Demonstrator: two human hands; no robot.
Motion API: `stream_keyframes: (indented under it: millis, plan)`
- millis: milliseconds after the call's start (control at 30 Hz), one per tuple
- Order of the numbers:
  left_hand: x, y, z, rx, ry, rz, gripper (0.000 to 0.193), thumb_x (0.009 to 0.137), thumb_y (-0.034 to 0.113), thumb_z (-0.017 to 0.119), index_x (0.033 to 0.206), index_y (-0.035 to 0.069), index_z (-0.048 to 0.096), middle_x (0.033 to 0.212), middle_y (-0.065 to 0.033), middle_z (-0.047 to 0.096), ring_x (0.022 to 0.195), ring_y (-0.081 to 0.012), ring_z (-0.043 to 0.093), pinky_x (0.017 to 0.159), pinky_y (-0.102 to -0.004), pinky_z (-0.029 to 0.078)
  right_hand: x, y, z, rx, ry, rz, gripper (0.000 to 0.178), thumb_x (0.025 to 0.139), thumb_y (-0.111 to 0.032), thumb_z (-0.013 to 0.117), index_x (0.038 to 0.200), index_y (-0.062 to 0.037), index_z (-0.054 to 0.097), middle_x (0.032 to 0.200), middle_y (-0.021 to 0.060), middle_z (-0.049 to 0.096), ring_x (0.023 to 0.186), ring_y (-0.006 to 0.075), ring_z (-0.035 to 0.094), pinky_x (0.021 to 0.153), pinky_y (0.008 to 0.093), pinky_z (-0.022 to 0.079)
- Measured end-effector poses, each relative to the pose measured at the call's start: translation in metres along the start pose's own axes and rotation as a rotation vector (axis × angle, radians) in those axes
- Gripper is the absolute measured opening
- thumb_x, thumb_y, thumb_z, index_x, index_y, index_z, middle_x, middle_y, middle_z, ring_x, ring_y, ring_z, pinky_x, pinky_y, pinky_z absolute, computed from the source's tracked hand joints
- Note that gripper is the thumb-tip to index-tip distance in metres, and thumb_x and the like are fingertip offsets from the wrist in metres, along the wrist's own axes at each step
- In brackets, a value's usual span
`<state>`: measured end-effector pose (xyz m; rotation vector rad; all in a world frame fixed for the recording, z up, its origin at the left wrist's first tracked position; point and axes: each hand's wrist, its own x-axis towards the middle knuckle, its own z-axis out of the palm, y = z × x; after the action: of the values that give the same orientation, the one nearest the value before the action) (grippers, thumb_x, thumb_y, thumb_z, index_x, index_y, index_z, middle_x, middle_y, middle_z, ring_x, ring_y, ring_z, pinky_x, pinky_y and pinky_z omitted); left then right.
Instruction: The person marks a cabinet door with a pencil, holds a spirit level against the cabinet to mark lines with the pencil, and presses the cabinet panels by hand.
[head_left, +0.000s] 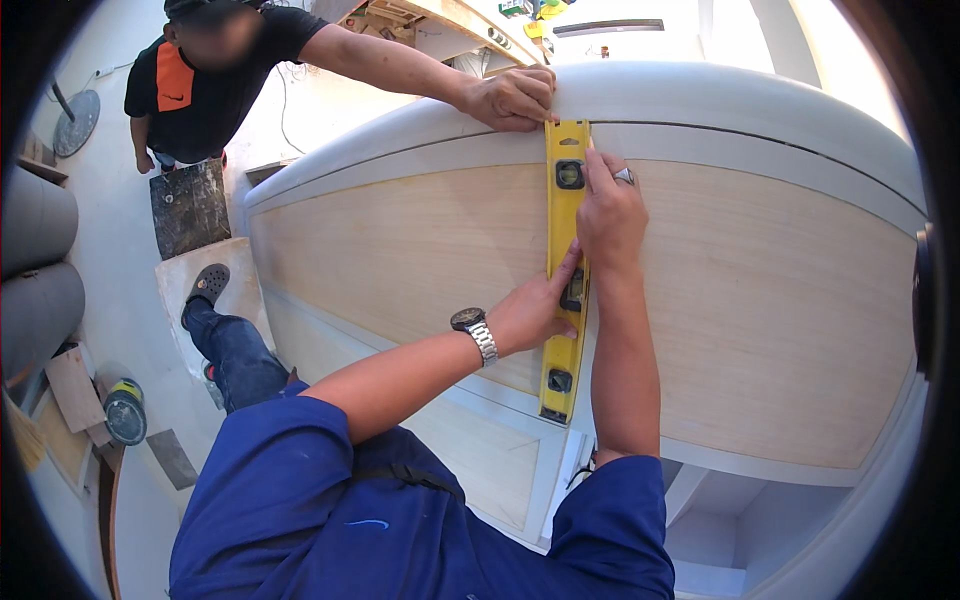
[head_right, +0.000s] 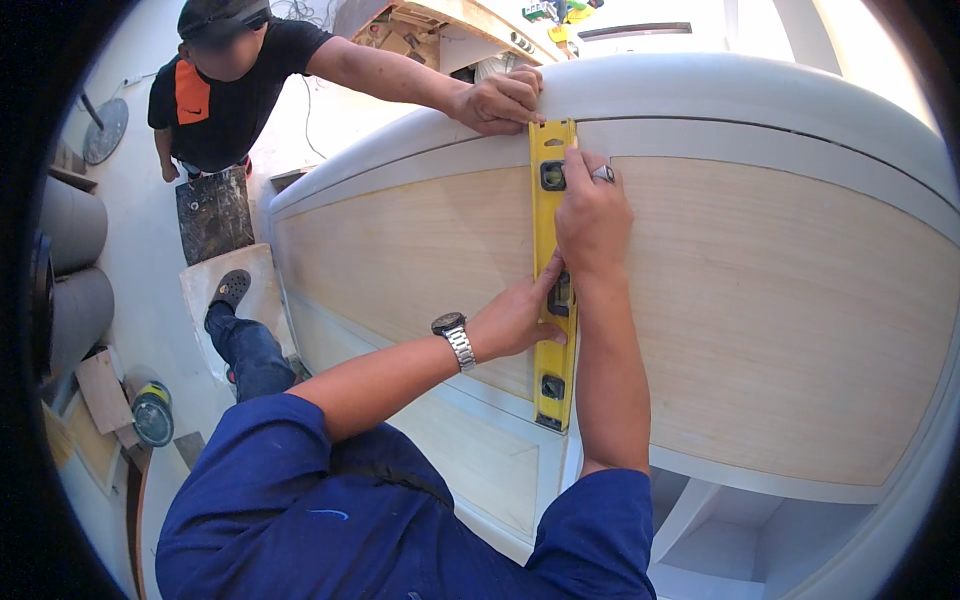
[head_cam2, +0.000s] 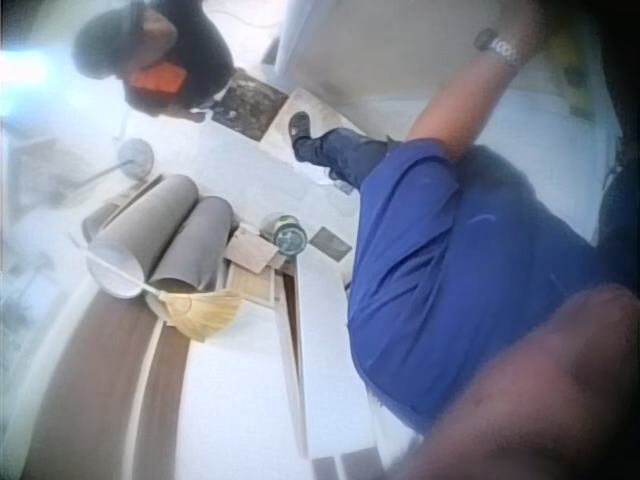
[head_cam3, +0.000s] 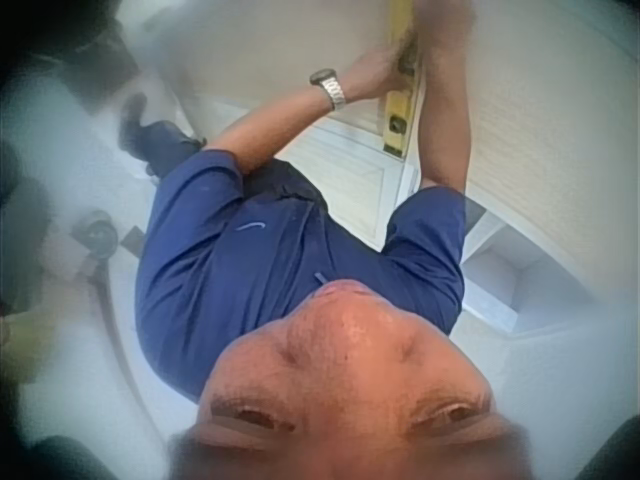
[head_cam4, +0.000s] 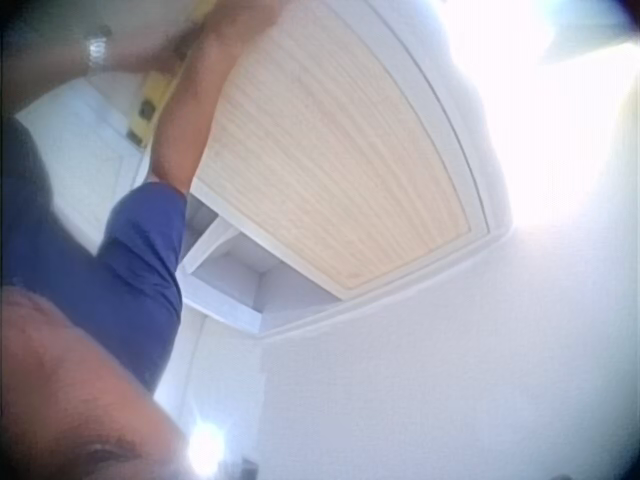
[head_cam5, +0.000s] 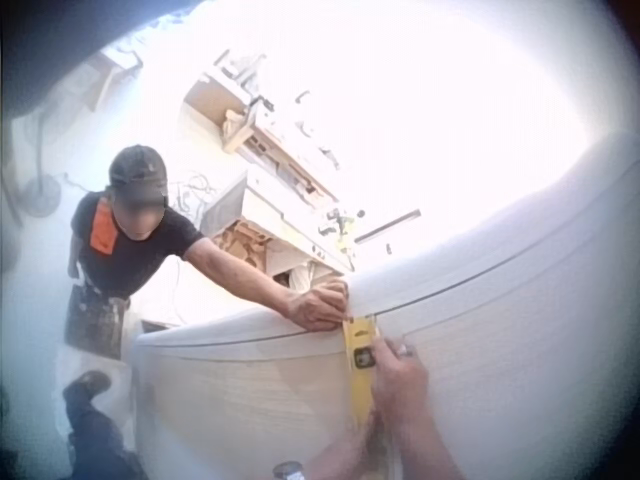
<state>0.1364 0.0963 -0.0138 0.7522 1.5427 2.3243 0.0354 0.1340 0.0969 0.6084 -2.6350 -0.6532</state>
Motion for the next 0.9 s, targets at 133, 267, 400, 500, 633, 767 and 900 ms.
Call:
stream_keyframes:
  millis: [133,267,400,500,633,767,900]
  plan:
    - [0.000,0.008,-0.003,-0.024,-0.050,-0.050,0.113,0.071,0.017,0.079,0.149,0.008,-0.003,0.111,-0.0287,0.057,0.101,-0.0430,0.055,0.086,-0.0442,0.046,0.011,-0.003,0.001,-0.049,0.021,-0.008,0.032,0.078,0.001,0.054,0.107,-0.0050,0.064,0.100,0.0054,0.066,0.089,0.0279,0.062,0.067,0.0397,0.053]
    - [-0.001,0.008,-0.007,-0.015,-0.033,-0.047,0.114,0.071,0.017,0.079,0.149,0.007,-0.003,0.112,-0.0291,0.056,0.101,-0.0430,0.056,0.085,-0.0445,0.046,0.005,-0.002,0.002,-0.087,0.016,-0.031,0.033,0.077,0.002,0.053,0.107,-0.0055,0.065,0.101,0.0038,0.065,0.089,0.0268,0.062,0.067,0.0392,0.053]
    - [0.000,0.008,-0.006,-0.001,-0.043,-0.054,0.111,0.070,0.018,0.079,0.148,0.004,0.001,0.111,-0.0296,0.057,0.101,-0.0431,0.056,0.085,-0.0446,0.046,0.000,-0.002,0.002,-0.077,0.030,-0.019,0.033,0.078,0.001,0.054,0.108,-0.0062,0.064,0.102,0.0027,0.065,0.089,0.0263,0.062,0.067,0.0389,0.053]
    - [0.000,0.008,-0.004,-0.015,-0.053,-0.059,0.109,0.071,0.018,0.079,0.148,0.003,0.003,0.110,-0.0302,0.057,0.101,-0.0433,0.056,0.085,-0.0447,0.046,0.009,-0.005,0.000,-0.156,0.015,-0.016,0.034,0.077,0.000,0.055,0.109,-0.0070,0.064,0.103,0.0020,0.065,0.087,0.0261,0.062,0.068,0.0383,0.053]
    - [0.000,0.011,-0.007,-0.014,-0.055,-0.072,0.109,0.071,0.018,0.079,0.148,0.002,0.004,0.108,-0.0308,0.056,0.100,-0.0435,0.056,0.085,-0.0447,0.046,0.010,-0.005,0.000,-0.149,-0.002,-0.012,0.034,0.077,0.000,0.054,0.109,-0.0075,0.064,0.102,0.0022,0.065,0.086,0.0265,0.062,0.068,0.0386,0.053]
    - [-0.002,0.013,-0.010,-0.003,-0.041,-0.064,0.109,0.071,0.018,0.079,0.148,0.002,0.003,0.106,-0.0307,0.057,0.099,-0.0436,0.056,0.085,-0.0443,0.046,-0.002,-0.002,0.001,-0.102,-0.015,0.013,0.033,0.078,0.001,0.053,0.107,-0.0077,0.064,0.101,0.0022,0.065,0.086,0.0268,0.062,0.067,0.0393,0.053]
    - [0.000,0.005,-0.003,-0.016,-0.029,-0.037,0.109,0.071,0.017,0.078,0.148,0.002,0.003,0.108,-0.0295,0.057,0.102,-0.0434,0.055,0.086,-0.0441,0.046,0.006,-0.007,-0.001,-0.107,0.012,0.025,0.027,0.085,-0.006,0.055,0.109,-0.0112,0.066,0.101,0.0012,0.066,0.085,0.0254,0.063,0.066,0.0391,0.052]
